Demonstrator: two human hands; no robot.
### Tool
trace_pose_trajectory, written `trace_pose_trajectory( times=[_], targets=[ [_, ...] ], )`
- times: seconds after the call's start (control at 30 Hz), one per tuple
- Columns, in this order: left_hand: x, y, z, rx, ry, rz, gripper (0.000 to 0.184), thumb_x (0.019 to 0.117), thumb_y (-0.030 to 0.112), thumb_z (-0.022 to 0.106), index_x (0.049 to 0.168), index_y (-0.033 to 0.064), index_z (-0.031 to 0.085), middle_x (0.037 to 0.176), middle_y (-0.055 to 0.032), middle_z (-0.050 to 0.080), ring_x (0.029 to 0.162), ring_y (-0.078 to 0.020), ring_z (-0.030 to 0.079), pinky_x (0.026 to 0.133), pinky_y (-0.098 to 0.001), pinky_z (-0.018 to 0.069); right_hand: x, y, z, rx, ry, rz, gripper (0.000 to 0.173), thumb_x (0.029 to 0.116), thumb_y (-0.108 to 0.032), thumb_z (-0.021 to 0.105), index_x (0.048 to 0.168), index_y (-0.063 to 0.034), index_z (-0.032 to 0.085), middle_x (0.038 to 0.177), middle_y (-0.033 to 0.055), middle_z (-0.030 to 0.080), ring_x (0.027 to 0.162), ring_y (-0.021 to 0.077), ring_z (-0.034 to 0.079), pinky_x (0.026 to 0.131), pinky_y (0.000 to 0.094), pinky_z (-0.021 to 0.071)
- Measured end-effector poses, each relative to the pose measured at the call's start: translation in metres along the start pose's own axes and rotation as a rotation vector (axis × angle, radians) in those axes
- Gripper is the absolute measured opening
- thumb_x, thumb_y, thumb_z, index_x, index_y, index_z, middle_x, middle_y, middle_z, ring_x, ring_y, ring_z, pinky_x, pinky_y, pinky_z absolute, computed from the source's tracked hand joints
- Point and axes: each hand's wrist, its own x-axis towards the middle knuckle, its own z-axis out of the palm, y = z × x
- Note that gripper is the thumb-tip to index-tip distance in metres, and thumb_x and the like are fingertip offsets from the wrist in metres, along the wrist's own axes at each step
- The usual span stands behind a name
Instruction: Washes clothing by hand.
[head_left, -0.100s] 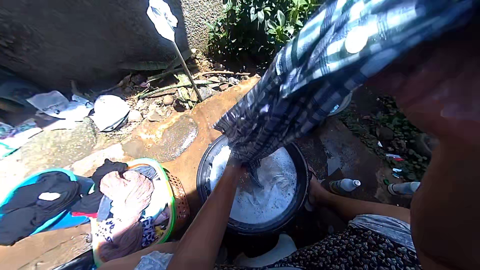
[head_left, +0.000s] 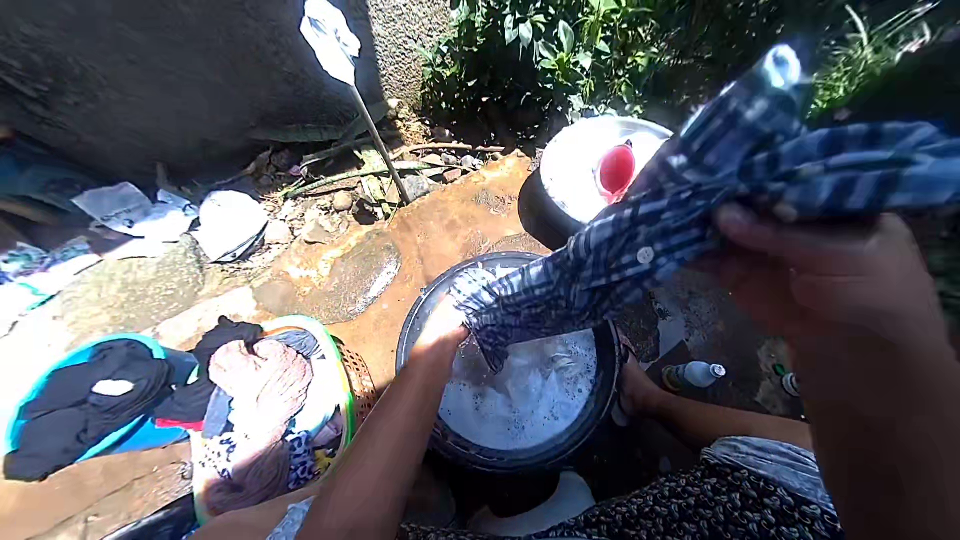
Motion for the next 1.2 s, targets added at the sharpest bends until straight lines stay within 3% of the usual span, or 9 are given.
trace_pose_trajectory(
  times=[0.17, 0.33, 0.53, 0.7, 0.8, 0.93, 1.03, 1.1, 1.2],
  targets=[
    [-0.035, 0.050, 0.016, 0.341, -0.177, 0.257, 0.048, 0.0997, -0.001, 0.051, 0.147, 0.0064, 0.045, 0.126, -0.0043, 0.062, 0.110, -0.0029, 0.061, 0.095, -0.0232, 0.0525, 0.002, 0.158, -0.033, -0.610, -0.109, 0.484, 0.064, 0.0843, 0.003, 0.075, 0.142, -0.0057, 0.050, 0.128, 0.0171, 0.063, 0.114, 0.0257, 0.065, 0.095, 0.0455, 0.0567],
    [-0.049, 0.057, 0.071, -0.509, -0.115, 0.045, 0.017, 0.1088, 0.012, 0.040, 0.112, 0.0135, 0.056, 0.092, -0.0033, 0.067, 0.082, -0.0125, 0.067, 0.073, -0.0317, 0.0584, 0.005, 0.247, -0.002, -0.752, -0.216, 0.497, 0.141, 0.0620, -0.036, 0.098, 0.164, -0.0043, 0.006, 0.167, 0.0318, 0.002, 0.155, 0.0433, 0.017, 0.123, 0.0536, 0.0282],
    [-0.043, 0.019, 0.064, -0.887, 0.073, 0.086, 0.056, 0.1081, 0.053, 0.018, 0.118, 0.0167, 0.060, 0.106, -0.0079, 0.069, 0.100, -0.0233, 0.068, 0.086, -0.0486, 0.0573, 0.015, 0.228, 0.049, 0.191, 0.382, 0.449, 0.029, 0.1080, -0.010, 0.046, 0.136, -0.0041, 0.053, 0.114, 0.0128, 0.066, 0.100, 0.0189, 0.066, 0.086, 0.0385, 0.0572],
    [-0.039, -0.107, 0.000, -0.520, -0.019, -0.211, 0.044, 0.0999, 0.018, 0.039, 0.142, 0.0076, 0.045, 0.128, -0.0152, 0.063, 0.112, -0.0293, 0.064, 0.088, -0.0498, 0.0555, 0.022, 0.197, 0.063, 0.425, 0.477, 0.381, 0.030, 0.1100, -0.014, 0.040, 0.137, -0.0101, 0.050, 0.111, 0.0101, 0.066, 0.097, 0.0196, 0.067, 0.083, 0.0409, 0.0579],
    [-0.053, -0.122, 0.017, -0.609, -0.100, -0.140, 0.081, 0.1024, 0.057, 0.039, 0.164, 0.0152, 0.006, 0.163, -0.0188, 0.028, 0.144, -0.0384, 0.038, 0.102, -0.0630, 0.0439, 0.016, 0.192, 0.078, 0.453, 0.474, 0.403, 0.034, 0.1086, -0.008, 0.040, 0.142, -0.0083, 0.044, 0.116, 0.0135, 0.064, 0.101, 0.0219, 0.066, 0.086, 0.0426, 0.0569],
    [-0.043, -0.098, 0.053, -0.806, 0.095, 0.034, 0.079, 0.0932, 0.080, 0.030, 0.131, 0.0148, 0.055, 0.108, -0.0065, 0.073, 0.100, -0.0186, 0.072, 0.081, -0.0409, 0.0621, -0.010, 0.184, 0.096, 0.830, 0.480, 0.632, 0.030, 0.1117, -0.027, 0.031, 0.122, -0.0090, 0.054, 0.100, 0.0113, 0.066, 0.092, 0.0222, 0.068, 0.081, 0.0414, 0.0581],
    [-0.035, -0.087, 0.044, -0.822, 0.015, 0.283, 0.079, 0.0778, 0.079, 0.062, 0.119, 0.0118, 0.062, 0.098, -0.0039, 0.075, 0.093, -0.0130, 0.073, 0.080, -0.0357, 0.0631, -0.022, 0.210, 0.079, 0.955, 0.383, 0.674, 0.035, 0.1112, -0.029, 0.029, 0.111, -0.0084, 0.058, 0.094, 0.0115, 0.070, 0.088, 0.0225, 0.070, 0.078, 0.0408, 0.0597],
    [-0.027, -0.081, 0.030, -0.819, -0.018, 0.320, 0.066, 0.0777, 0.063, 0.076, 0.112, 0.0080, 0.065, 0.093, -0.0064, 0.075, 0.087, -0.0140, 0.074, 0.076, -0.0355, 0.0633, -0.029, 0.236, 0.052, 0.701, 0.296, 0.665, 0.024, 0.1103, -0.011, 0.034, 0.122, -0.0078, 0.055, 0.104, 0.0106, 0.070, 0.092, 0.0211, 0.070, 0.080, 0.0399, 0.0600],
    [-0.022, -0.056, 0.028, -0.451, 0.244, 0.297, 0.024, 0.1062, 0.018, 0.037, 0.110, 0.0060, 0.058, 0.084, -0.0020, 0.070, 0.077, -0.0063, 0.069, 0.069, -0.0254, 0.0600, -0.038, 0.260, 0.009, 0.363, 0.151, 0.854, 0.073, 0.0910, 0.010, 0.048, 0.157, -0.0181, 0.036, 0.154, 0.0127, 0.043, 0.127, 0.0311, 0.055, 0.090, 0.0532, 0.0534]
  ],
)
